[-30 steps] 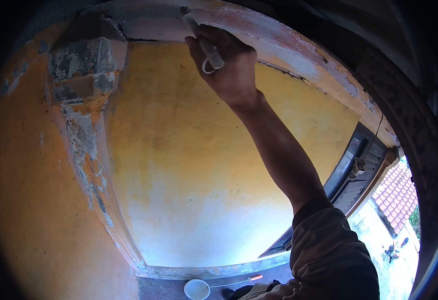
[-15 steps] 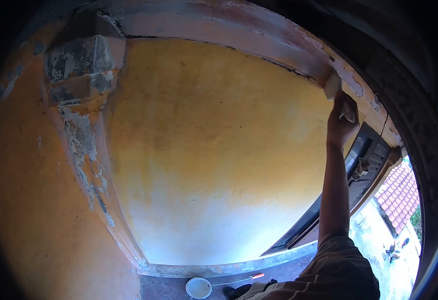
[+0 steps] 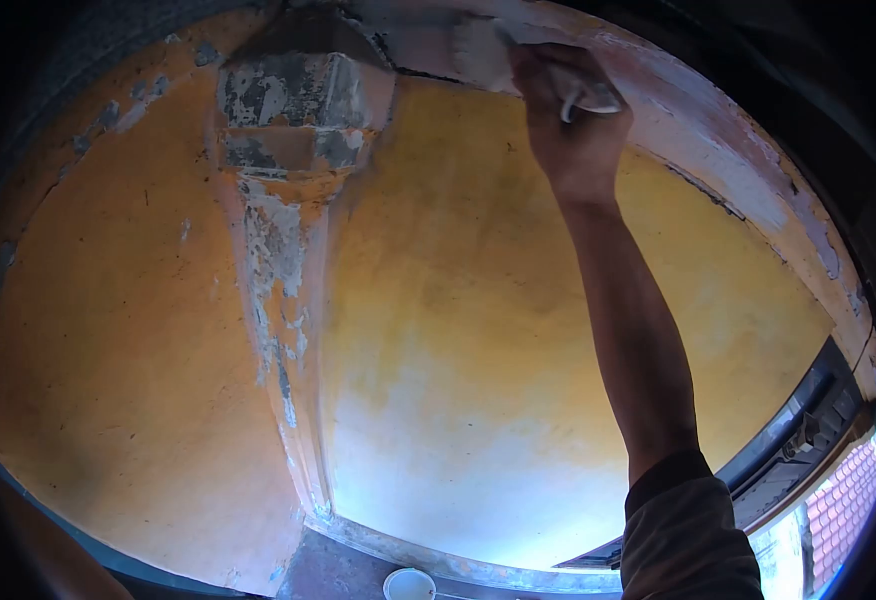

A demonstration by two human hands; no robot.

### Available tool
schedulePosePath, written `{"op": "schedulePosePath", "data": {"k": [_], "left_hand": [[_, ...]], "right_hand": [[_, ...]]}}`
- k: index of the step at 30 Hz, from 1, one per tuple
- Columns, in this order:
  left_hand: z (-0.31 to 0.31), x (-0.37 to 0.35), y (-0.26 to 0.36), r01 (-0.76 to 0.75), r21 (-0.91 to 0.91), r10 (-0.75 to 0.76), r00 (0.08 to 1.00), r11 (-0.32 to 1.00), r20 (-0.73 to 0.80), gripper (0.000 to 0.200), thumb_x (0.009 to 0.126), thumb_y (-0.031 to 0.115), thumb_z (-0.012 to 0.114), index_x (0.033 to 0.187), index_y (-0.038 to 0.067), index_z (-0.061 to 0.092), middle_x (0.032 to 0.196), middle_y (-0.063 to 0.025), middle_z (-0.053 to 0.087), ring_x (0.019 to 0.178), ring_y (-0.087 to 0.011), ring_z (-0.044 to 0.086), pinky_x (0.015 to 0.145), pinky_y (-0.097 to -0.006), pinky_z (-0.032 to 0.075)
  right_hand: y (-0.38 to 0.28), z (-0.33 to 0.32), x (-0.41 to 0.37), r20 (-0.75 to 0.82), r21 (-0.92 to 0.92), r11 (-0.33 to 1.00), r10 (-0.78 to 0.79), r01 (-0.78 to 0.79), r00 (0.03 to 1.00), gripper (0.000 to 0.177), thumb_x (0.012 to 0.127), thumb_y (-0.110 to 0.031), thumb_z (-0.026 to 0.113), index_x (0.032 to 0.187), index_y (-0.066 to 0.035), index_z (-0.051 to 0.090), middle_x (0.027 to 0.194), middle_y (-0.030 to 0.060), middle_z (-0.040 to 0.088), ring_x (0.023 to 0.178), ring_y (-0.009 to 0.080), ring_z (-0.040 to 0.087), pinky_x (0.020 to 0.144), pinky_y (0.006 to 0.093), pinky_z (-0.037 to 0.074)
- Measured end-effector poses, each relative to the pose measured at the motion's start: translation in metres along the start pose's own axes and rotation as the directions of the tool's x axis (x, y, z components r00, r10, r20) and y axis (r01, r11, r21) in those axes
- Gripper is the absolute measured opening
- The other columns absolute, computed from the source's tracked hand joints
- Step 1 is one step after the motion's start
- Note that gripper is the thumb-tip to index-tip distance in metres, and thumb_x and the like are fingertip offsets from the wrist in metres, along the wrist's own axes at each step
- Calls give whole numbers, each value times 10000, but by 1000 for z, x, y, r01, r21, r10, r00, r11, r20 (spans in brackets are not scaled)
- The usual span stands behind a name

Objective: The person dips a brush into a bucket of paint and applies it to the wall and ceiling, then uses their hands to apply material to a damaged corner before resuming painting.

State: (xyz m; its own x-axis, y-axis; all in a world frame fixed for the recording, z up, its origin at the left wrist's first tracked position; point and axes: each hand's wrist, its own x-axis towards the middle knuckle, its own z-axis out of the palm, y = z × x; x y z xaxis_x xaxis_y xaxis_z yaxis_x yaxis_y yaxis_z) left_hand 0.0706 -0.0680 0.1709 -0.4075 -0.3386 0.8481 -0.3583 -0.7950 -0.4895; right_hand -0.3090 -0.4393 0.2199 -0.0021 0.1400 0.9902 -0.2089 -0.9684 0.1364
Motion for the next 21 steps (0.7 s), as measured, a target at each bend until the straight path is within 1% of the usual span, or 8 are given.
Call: {"op": "schedulePosePath", "data": {"k": [3, 6, 9, 11, 13, 15, 18, 21], "left_hand": [[4, 31, 31, 56, -119, -63, 996, 991, -59, 878, 667, 526, 824, 1286, -36, 558, 1223, -268, 596, 1175, -417, 569, 1024, -480, 442], [2, 58, 53, 44, -198, -70, 990, 979, -125, 838, 678, 502, 822, 1265, -38, 565, 1200, -273, 604, 1163, -415, 576, 1017, -486, 445], [-2, 81, 67, 12, -248, -54, 985, 969, -165, 799, 689, 478, 819, 1244, -40, 572, 1177, -278, 611, 1150, -413, 583, 1009, -492, 448], [-4, 90, 73, -9, -275, -40, 984, 961, -173, 772, 696, 462, 817, 1229, -42, 576, 1162, -282, 616, 1142, -412, 587, 1004, -496, 450], [-8, 95, 75, -23, -279, -30, 982, 960, -187, 746, 703, 446, 815, 1215, -43, 581, 1146, -285, 621, 1134, -410, 592, 999, -500, 452], [-12, 96, 79, -28, -281, -29, 980, 959, -198, 719, 710, 430, 813, 1201, -44, 586, 1131, -289, 626, 1125, -409, 597, 995, -504, 454], [-6, 80, 101, 114, -235, -162, 967, 965, -196, 670, 736, 399, 807, 1214, -17, 589, 1153, -277, 620, 1146, -401, 590, 1000, -509, 458], [11, 63, 116, 259, -139, -278, 949, 956, -147, 587, 824, 334, 777, 1333, 114, 585, 1322, -205, 558, 1270, -365, 526, 1035, -512, 448]], "right_hand": [[-13, -48, -11, -149, -136, 989, -82, 62, 985, 139, 913, -85, 738, 996, 25, 713, 899, 95, 739, 811, 147, 719, 733, 259, 581], [-24, -98, -14, -202, -413, 879, -341, 236, 918, 141, 915, -8, 708, 1040, 59, 709, 1042, 150, 739, 923, 196, 725, 834, 320, 634], [-25, -74, -5, -253, -299, 895, -410, 332, 876, 105, 915, -17, 719, 1010, 28, 723, 1068, 142, 741, 944, 190, 723, 794, 284, 618], [-20, -30, 4, -174, -309, 848, -495, 430, 852, 91, 885, -33, 743, 966, 6, 728, 980, 135, 745, 873, 230, 731, 733, 301, 605], [-14, 12, 6, -18, -303, 874, -403, 379, 915, 102, 905, -88, 745, 994, -41, 728, 994, 123, 754, 940, 203, 727, 772, 315, 610], [-2, 53, 10, -12, 48, 903, -426, 426, 904, 168, 858, -90, 757, 1002, -12, 718, 896, 153, 707, 797, 222, 694, 708, 340, 536], [-7, 76, 36, 143, 279, 888, -415, 365, 899, 168, 847, -86, 793, 951, 11, 704, 924, 167, 709, 818, 157, 675, 708, 308, 515], [-52, 89, 66, 502, 163, 957, -290, 240, 815, 164, 844, -79, 785, 967, 4, 714, 970, 205, 708, 902, 224, 694, 764, 325, 527]]}}
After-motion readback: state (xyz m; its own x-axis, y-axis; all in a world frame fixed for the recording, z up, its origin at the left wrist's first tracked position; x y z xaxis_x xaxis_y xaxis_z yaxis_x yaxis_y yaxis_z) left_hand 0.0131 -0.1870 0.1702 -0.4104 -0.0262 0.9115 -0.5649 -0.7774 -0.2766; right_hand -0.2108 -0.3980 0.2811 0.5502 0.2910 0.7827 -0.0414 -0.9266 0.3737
